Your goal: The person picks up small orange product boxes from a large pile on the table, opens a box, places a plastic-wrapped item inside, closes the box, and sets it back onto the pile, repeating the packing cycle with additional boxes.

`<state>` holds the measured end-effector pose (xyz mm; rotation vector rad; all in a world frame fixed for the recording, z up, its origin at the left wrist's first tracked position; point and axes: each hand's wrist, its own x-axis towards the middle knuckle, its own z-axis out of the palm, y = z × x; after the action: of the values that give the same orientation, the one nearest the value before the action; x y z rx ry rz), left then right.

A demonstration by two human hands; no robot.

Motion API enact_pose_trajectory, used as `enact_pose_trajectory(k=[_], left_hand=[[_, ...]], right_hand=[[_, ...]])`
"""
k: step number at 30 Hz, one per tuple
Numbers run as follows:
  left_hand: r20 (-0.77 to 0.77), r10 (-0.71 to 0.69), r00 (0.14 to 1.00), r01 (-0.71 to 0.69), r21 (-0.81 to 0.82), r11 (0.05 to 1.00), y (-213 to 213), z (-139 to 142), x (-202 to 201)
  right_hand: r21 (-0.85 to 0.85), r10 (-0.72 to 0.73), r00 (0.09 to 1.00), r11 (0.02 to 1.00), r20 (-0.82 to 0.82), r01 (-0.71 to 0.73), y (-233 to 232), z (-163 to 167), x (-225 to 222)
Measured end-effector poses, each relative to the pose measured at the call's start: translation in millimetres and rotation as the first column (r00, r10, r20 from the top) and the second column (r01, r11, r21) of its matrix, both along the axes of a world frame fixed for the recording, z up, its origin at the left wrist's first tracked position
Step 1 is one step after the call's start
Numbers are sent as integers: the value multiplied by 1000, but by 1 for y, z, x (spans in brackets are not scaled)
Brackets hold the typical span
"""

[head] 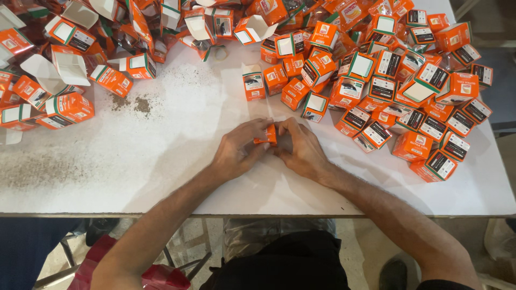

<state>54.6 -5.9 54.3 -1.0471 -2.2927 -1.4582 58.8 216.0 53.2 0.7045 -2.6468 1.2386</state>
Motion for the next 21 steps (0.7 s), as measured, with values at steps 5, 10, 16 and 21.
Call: enact_pose_trajectory(k=[5,10,16,21], left_hand=[[-178,-33,983,16,-95,995,2,2,4],[-307,48,951,-113,-196,974,6,9,15],[-156,80,984,-88,-48,995,-8,10,-4],[-508,396,765,-512,-106,853,-37,16,-108]], right_hand=[[23,16,1000,1000,-14,-16,3,3,-1],[8,152,973,988,-171,-153,1,5,4],[57,78,802,997,-592,-55,23,28,-21],[29,-225,563,914,-795,405,55,37,-51]])
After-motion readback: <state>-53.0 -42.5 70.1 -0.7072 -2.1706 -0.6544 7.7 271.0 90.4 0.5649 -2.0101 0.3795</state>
